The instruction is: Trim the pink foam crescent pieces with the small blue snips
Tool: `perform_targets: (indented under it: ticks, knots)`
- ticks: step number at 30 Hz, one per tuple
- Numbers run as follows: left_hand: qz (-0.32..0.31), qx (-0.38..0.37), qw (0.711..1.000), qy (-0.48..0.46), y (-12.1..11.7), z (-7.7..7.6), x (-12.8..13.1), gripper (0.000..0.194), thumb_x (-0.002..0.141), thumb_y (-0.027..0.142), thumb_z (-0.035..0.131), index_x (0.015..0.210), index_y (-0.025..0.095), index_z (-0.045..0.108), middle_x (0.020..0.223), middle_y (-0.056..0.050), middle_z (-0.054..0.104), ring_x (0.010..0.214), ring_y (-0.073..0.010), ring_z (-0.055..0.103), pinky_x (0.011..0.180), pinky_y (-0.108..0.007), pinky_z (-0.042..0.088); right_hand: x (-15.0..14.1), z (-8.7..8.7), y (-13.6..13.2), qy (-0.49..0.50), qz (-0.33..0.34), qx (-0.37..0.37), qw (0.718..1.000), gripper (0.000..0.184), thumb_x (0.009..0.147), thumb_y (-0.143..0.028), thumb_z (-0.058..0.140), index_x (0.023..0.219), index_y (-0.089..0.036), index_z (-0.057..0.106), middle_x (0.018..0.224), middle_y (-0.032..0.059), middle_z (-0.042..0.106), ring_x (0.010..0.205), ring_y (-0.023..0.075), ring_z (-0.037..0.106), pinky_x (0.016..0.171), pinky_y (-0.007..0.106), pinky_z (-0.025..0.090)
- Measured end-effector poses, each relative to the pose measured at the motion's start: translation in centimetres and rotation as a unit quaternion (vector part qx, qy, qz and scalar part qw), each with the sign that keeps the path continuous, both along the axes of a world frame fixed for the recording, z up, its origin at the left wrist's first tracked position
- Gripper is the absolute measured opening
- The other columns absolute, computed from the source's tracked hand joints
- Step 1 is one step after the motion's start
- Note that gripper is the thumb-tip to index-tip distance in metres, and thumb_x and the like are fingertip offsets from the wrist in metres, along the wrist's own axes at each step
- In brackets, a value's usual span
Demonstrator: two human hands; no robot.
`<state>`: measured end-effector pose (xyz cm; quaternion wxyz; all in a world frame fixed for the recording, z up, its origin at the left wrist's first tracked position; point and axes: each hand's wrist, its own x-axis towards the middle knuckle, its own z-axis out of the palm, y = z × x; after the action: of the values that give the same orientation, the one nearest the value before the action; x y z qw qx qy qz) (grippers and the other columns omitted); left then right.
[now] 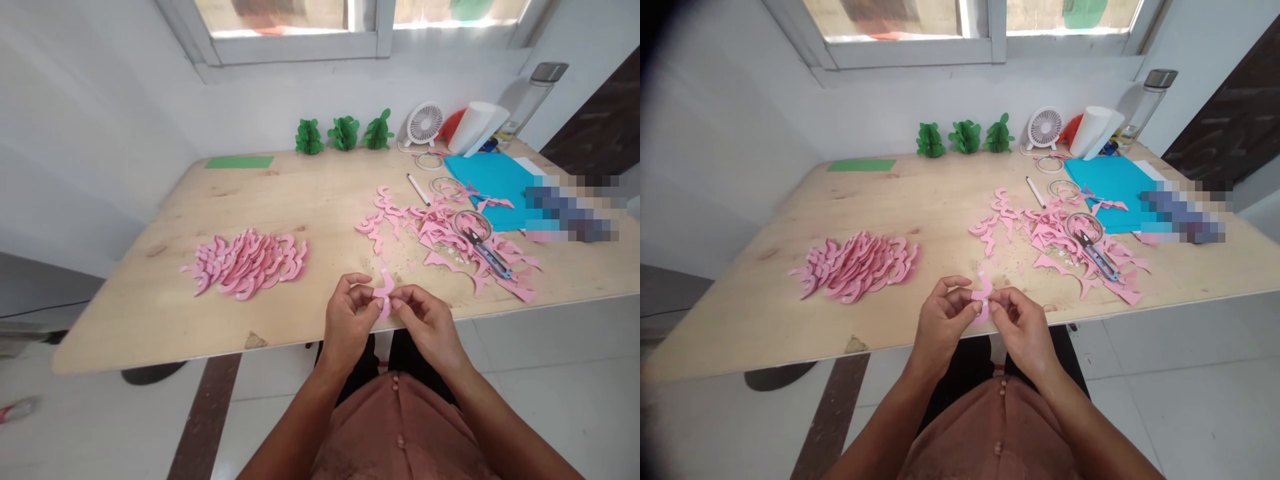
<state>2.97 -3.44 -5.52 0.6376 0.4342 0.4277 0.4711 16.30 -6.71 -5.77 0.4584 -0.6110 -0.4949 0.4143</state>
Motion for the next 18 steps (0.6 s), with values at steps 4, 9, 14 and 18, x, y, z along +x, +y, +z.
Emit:
perform_targets:
  ticks: [4, 9, 14, 18]
  knots:
    - [-0.01, -0.002, 1.0, 0.0, -0.12, 0.16, 0.11, 0.03, 0.07, 0.012, 0.066, 0.095, 0.018, 0.051, 0.07, 0.003, 0.062, 0.066, -0.0106, 0.059, 0.067, -0.022, 0.046, -0.27, 0.2, 0.18, -0.006, 0.003, -0.006, 1.0, 0.012, 0.081, -0.03, 0.057, 0.076, -0.019, 0.058, 0.067, -0.0014, 0.057, 0.061, 0.0127, 0.051, 0.058, 0.024, 0.041]
    - [-0.012, -0.004, 1.0, 0.012, -0.22, 0.42, -0.03, 0.023, 0.073, 0.015, 0.065, 0.093, 0.017, 0.054, 0.068, 0.003, 0.062, 0.064, -0.01, 0.057, 0.065, -0.021, 0.044, -0.24, 0.13, 0.22, 0.016, 0.003, -0.002, 1.0, 0.017, 0.082, -0.031, 0.055, 0.072, -0.018, 0.054, 0.064, -0.0028, 0.051, 0.059, 0.0118, 0.046, 0.056, 0.024, 0.038]
    - [-0.02, -0.007, 0.999, 0.026, -0.22, 0.41, -0.17, 0.021, 0.073, 0.017, 0.065, 0.092, 0.017, 0.056, 0.068, 0.003, 0.062, 0.065, -0.0104, 0.056, 0.066, -0.022, 0.043, -0.1, 0.2, 0.23, 0.026, 0.002, 0.003, 1.0, 0.02, 0.084, -0.034, 0.053, 0.072, -0.018, 0.053, 0.064, -0.0029, 0.049, 0.058, 0.0114, 0.044, 0.055, 0.023, 0.035]
    - [-0.039, 0.0, 0.998, 0.049, -0.28, 0.16, -0.35, 0.019, 0.073, 0.018, 0.065, 0.091, 0.017, 0.058, 0.072, 0.001, 0.064, 0.069, -0.012, 0.058, 0.069, -0.023, 0.044, 0.2, 0.29, 0.38, 0.031, -0.005, 0.001, 0.999, 0.02, 0.084, -0.034, 0.053, 0.071, -0.019, 0.052, 0.062, -0.0042, 0.046, 0.056, 0.0107, 0.041, 0.052, 0.023, 0.033]
